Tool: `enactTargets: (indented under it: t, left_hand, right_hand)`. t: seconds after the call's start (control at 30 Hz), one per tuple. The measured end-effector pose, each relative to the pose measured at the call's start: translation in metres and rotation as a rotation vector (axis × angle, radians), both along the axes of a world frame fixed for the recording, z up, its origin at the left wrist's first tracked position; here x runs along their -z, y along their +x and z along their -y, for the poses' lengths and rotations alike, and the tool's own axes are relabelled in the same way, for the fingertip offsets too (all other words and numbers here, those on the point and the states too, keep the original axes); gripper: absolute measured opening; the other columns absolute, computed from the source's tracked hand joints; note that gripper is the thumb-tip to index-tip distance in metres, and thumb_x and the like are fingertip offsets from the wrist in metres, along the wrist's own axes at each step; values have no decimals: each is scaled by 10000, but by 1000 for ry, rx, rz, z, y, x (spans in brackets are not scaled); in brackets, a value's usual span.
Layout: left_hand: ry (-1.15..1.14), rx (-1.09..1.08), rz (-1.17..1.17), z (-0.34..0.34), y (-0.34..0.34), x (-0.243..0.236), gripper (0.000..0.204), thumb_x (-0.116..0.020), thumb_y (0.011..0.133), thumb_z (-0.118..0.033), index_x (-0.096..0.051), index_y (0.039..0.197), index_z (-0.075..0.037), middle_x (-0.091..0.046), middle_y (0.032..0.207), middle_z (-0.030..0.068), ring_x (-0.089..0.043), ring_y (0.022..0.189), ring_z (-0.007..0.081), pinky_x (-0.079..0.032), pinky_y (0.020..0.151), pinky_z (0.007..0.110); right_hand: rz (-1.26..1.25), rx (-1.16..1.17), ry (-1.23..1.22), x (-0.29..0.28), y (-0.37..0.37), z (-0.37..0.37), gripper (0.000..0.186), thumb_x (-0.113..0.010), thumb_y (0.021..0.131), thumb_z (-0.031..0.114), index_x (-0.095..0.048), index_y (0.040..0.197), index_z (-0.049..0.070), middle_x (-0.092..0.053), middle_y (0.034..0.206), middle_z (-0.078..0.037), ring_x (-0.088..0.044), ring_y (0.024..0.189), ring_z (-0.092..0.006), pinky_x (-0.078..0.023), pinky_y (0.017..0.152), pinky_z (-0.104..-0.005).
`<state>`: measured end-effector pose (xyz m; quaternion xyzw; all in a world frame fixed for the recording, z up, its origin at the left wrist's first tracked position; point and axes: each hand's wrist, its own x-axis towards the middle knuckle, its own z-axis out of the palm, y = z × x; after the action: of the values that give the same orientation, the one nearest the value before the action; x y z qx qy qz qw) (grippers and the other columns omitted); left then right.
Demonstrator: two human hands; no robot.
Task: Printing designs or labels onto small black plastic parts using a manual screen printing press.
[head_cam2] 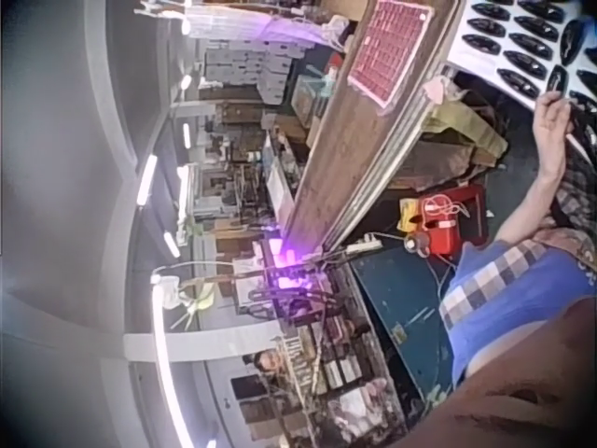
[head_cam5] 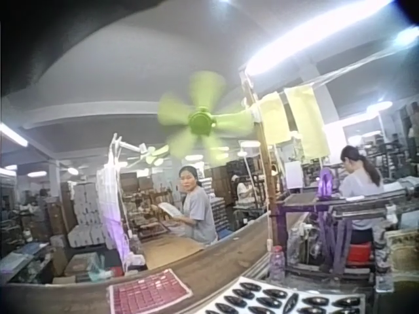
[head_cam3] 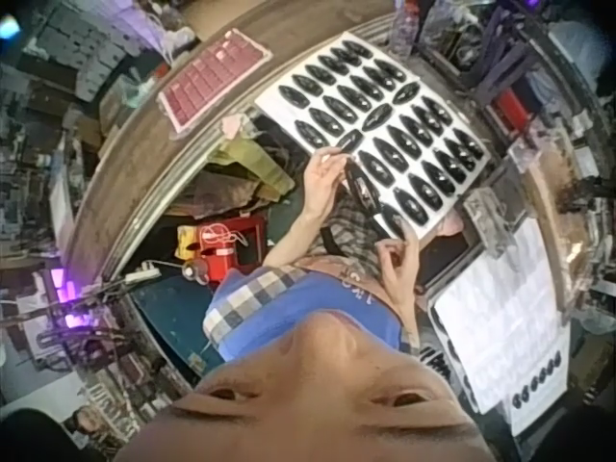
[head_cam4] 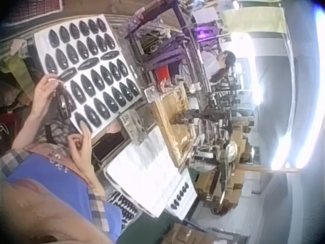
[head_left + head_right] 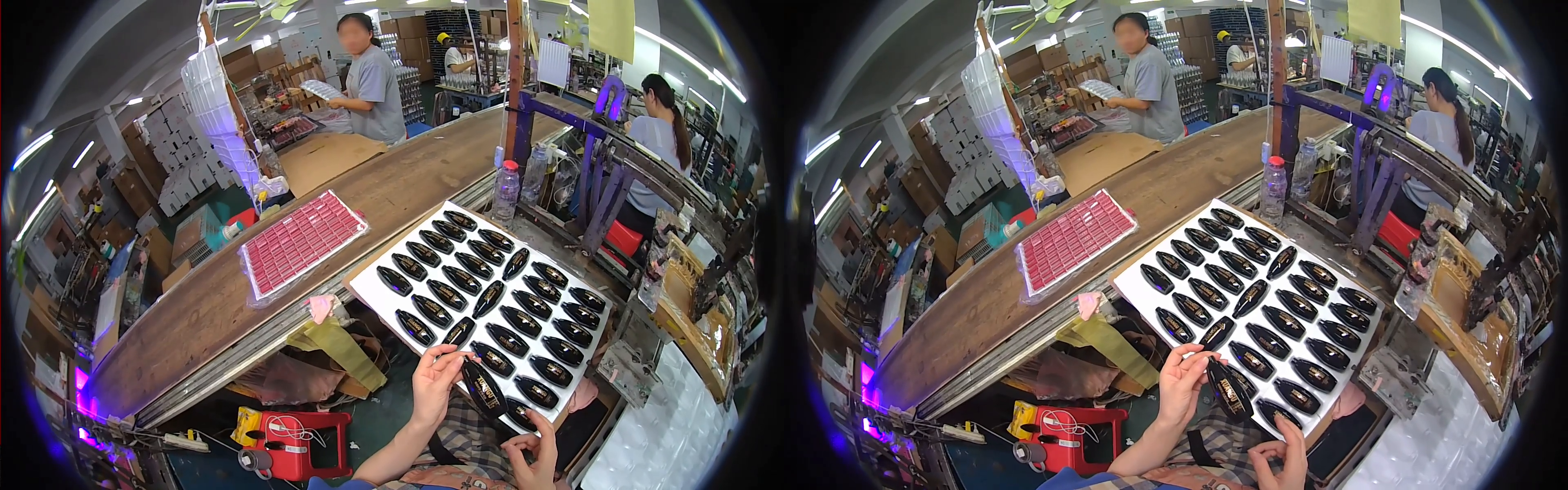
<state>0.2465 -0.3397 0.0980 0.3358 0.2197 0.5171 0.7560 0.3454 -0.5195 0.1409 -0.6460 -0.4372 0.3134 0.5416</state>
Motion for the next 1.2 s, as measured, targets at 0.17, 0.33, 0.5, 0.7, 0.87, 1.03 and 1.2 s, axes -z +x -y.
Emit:
enactTargets:
  t: [0.17,0.33,0.5,0.7,0.87,1.03,1.2]
  left_hand:
    - [2,-2,6,0,-1,5,184,-468,858,-17,-430,1038,-23,-605,942,142,-602,866,176,-440,613,155]
    - [-8,-13,5,1,-2,3,189,-470,855,-10,-430,1039,-20,-605,946,145,-604,863,184,-440,603,155]
    - [2,-22,2,1,-4,3,187,-469,855,-9,-431,1037,-20,-605,945,144,-604,868,187,-439,603,155]
    - [5,-28,-7,3,-5,2,181,-466,856,-9,-432,1034,-25,-605,942,142,-604,867,182,-437,605,154]
    - [13,-23,-6,4,-5,1,177,-464,858,-13,-432,1032,-26,-607,939,141,-604,850,169,-434,608,150]
    - [20,-23,-21,5,-5,1,174,-462,859,-15,-431,1030,-24,-608,939,144,-601,831,144,-433,607,147]
    - [20,-26,-26,6,-5,2,177,-462,858,-14,-429,1032,-20,-608,940,147,-599,830,138,-430,603,145]
  right_hand:
    - [11,14,11,3,-1,0,512,-528,811,-17,-304,1270,8,-551,788,-84,-541,714,-125,-425,630,-210]
    - [-14,5,23,3,-2,0,520,-524,803,-37,-300,1270,8,-548,789,-83,-538,716,-120,-422,629,-206]
    - [-55,3,7,0,-4,-1,525,-525,799,-46,-299,1270,10,-544,781,-77,-531,710,-114,-417,627,-202]
    - [-67,-7,13,-1,-4,1,526,-525,800,-44,-297,1271,13,-541,777,-72,-525,706,-110,-412,627,-197]
    - [-44,-14,12,-1,-3,2,509,-521,807,-38,-308,1266,12,-540,785,-69,-528,718,-112,-417,635,-201]
    - [-47,13,22,6,-3,4,504,-521,810,-31,-313,1266,16,-537,811,-75,-532,727,-119,-421,639,-206]
    - [10,5,29,5,-2,5,506,-521,812,-26,-309,1269,17,-536,820,-77,-534,732,-122,-424,642,-212]
